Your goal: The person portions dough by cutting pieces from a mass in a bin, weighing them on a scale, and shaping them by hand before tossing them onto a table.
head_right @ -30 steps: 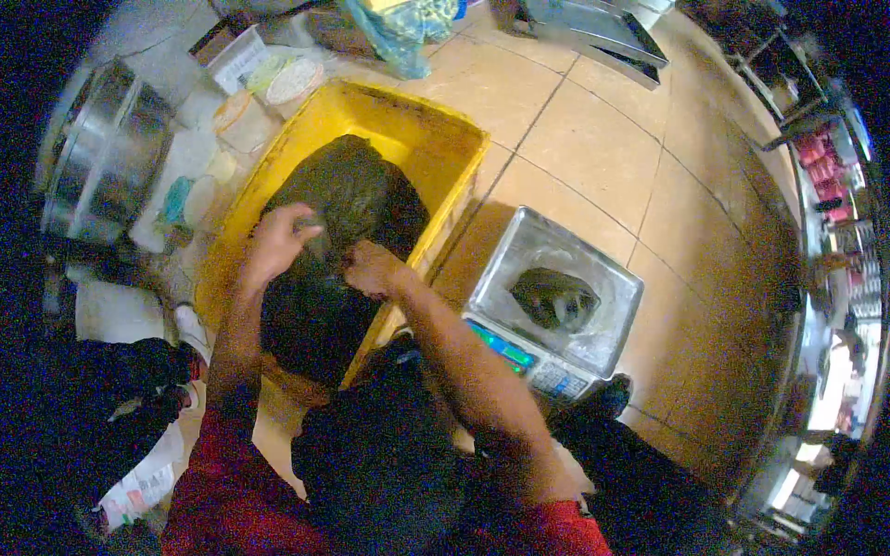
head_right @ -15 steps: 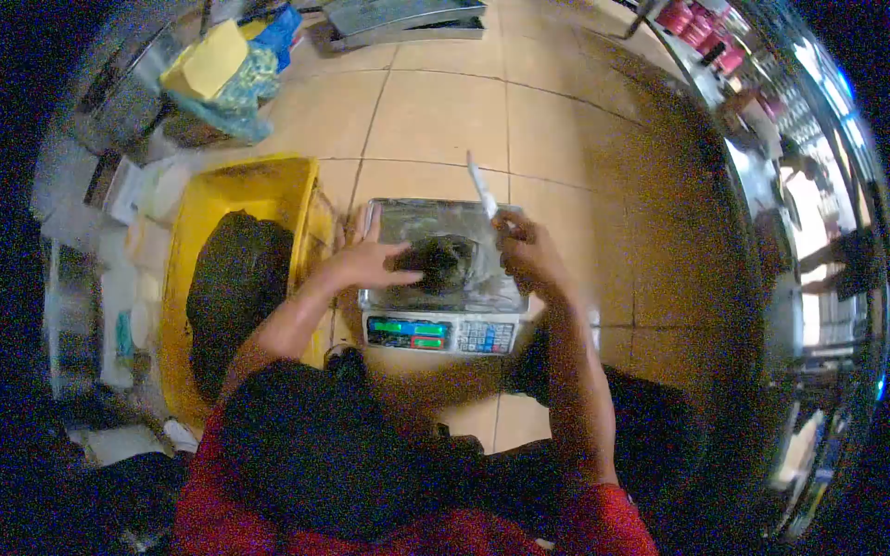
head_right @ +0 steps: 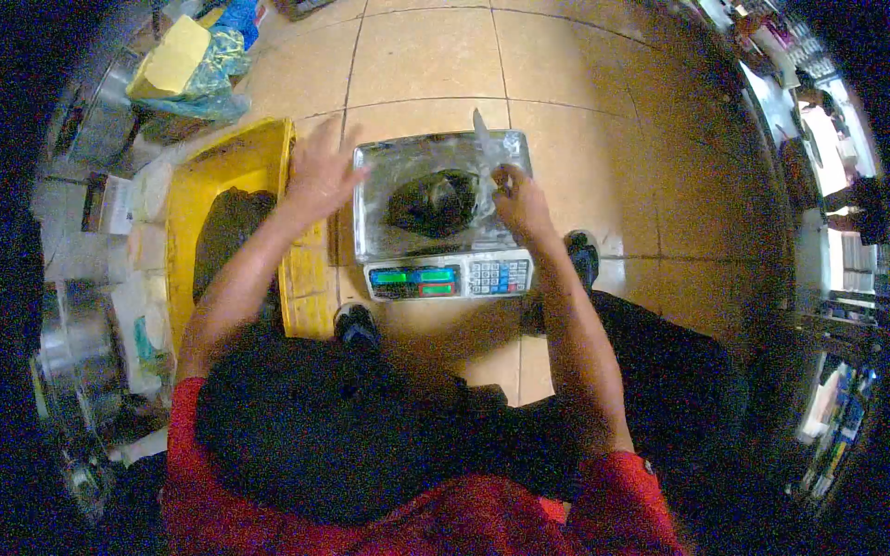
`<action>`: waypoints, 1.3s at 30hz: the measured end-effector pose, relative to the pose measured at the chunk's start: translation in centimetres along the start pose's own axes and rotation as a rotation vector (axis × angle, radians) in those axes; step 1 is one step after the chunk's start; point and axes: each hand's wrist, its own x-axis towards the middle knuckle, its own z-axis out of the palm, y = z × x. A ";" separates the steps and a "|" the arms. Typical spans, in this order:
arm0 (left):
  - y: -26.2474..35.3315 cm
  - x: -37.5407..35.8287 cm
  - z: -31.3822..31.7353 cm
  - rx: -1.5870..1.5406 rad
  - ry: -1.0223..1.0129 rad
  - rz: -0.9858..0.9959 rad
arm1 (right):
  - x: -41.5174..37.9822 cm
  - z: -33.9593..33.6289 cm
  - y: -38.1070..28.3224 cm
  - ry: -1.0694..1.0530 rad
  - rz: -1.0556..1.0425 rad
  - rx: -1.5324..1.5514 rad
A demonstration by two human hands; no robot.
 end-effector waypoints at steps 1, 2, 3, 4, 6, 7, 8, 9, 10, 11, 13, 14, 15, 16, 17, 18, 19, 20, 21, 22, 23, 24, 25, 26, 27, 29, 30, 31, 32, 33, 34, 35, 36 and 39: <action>2.0 -0.2 0.5 -0.043 -0.008 0.088 | -0.1 0.6 1.2 0.044 -0.079 -0.073; 4.2 -0.5 0.8 -0.084 -0.013 0.176 | -0.2 1.3 2.5 0.075 -0.076 -0.143; 6.6 -1.0 1.3 -0.164 -0.026 0.251 | -0.1 2.3 4.3 0.105 -0.073 -0.215; 8.9 -1.6 1.9 -0.245 -0.036 0.325 | -0.1 2.5 5.3 0.136 -0.071 -0.289; 12.5 -2.6 4.2 -0.290 -0.053 0.472 | -0.7 2.6 5.9 0.090 0.041 -0.257; 13.8 -3.2 5.6 -0.214 -0.110 0.445 | -1.6 2.7 5.4 0.260 -0.117 -0.501; 14.7 -3.3 6.7 -0.139 -0.167 0.415 | -2.6 3.0 4.8 0.430 -0.279 -0.743; 14.4 -3.0 7.2 -0.154 -0.034 0.399 | -2.9 4.1 6.7 0.303 -0.212 -0.522; 13.9 -2.6 8.3 -0.197 0.004 0.396 | -2.8 5.5 9.0 0.177 -0.147 -0.299; 13.2 -2.3 9.7 -0.238 0.041 0.393 | -3.0 6.4 8.9 0.027 -0.195 -0.337; 12.0 -1.1 10.4 -0.272 0.066 0.369 | -3.1 9.2 8.7 0.051 -0.381 -0.542; 11.1 0.0 11.7 -0.538 0.026 0.062 | -3.3 10.0 6.5 0.225 -0.514 -0.702; 9.8 1.6 13.3 -0.796 -0.017 -0.250 | -3.9 10.0 4.6 0.065 -0.372 -0.730; 8.5 2.6 14.2 -1.046 -0.061 -0.564 | -4.0 9.9 3.3 -0.004 -0.345 -0.742; 7.2 3.3 11.5 -1.163 0.103 -0.812 | -4.0 9.8 2.3 -0.071 -0.316 -0.755; 5.6 4.1 7.9 -1.272 0.278 -1.058 | -3.8 9.8 1.7 -0.135 -0.289 -0.770; 3.1 4.3 6.5 -1.780 0.374 -1.173 | -3.6 9.7 1.6 -0.192 -0.252 -0.792; 1.0 4.1 5.1 -2.298 0.467 -1.245 | -3.2 9.5 1.2 -0.227 -0.223 -0.774; 0.2 3.8 0.8 -2.382 0.493 -1.053 | -3.0 9.3 0.8 -0.265 -0.198 -0.757; -0.5 3.2 -3.1 -2.452 0.520 -0.856 | -2.8 9.2 0.0 -0.307 -0.175 -0.744; -1.9 3.0 -4.4 -2.524 0.536 -0.832 | -1.0 8.7 -2.0 -0.528 -0.028 -0.588; -2.4 2.7 -5.4 -2.512 0.533 -0.749 | -0.3 9.0 -4.2 -0.496 0.156 -0.018; -2.1 2.2 -7.1 -2.499 0.526 -0.673 | -0.4 9.5 -7.5 -0.443 0.337 0.554; -1.8 1.6 -8.0 -2.484 0.513 -0.604 | -0.8 9.5 -10.7 -0.365 0.516 1.128; -2.0 1.0 -6.3 -2.531 0.429 -0.568 | -1.5 8.5 -14.6 -0.349 0.451 1.263; 0.8 -0.2 -8.3 -2.670 0.191 -0.599 | -2.2 6.6 -21.2 -0.317 0.312 1.540; 0.8 -0.7 -8.3 -2.786 0.044 -0.566 | -1.6 6.5 -21.2 -0.260 0.268 1.469; -0.5 -1.5 -9.9 -2.731 -0.054 -0.482 | -1.0 5.8 -20.3 -0.199 0.228 1.394; -1.5 -2.0 -9.7 -2.514 0.022 -0.504 | -1.0 4.7 -21.0 -0.141 0.182 1.315; -2.5 -2.4 -9.2 -2.296 0.095 -0.520 | -1.6 3.5 -21.7 0.001 0.230 1.135; -2.5 -2.8 -8.5 -2.229 0.110 -0.525 | -1.7 3.6 -21.8 0.013 0.200 1.084; -2.4 -3.2 -7.8 -2.160 0.124 -0.531 | -1.7 3.9 -22.0 0.024 0.169 1.036; -1.3 -4.2 -6.9 -2.241 0.096 -0.519 | -1.6 4.4 -22.5 0.034 0.132 0.990; 0.0 -5.6 -4.8 -2.422 0.066 -0.554 | -2.4 5.9 -23.3 -0.320 -0.069 0.637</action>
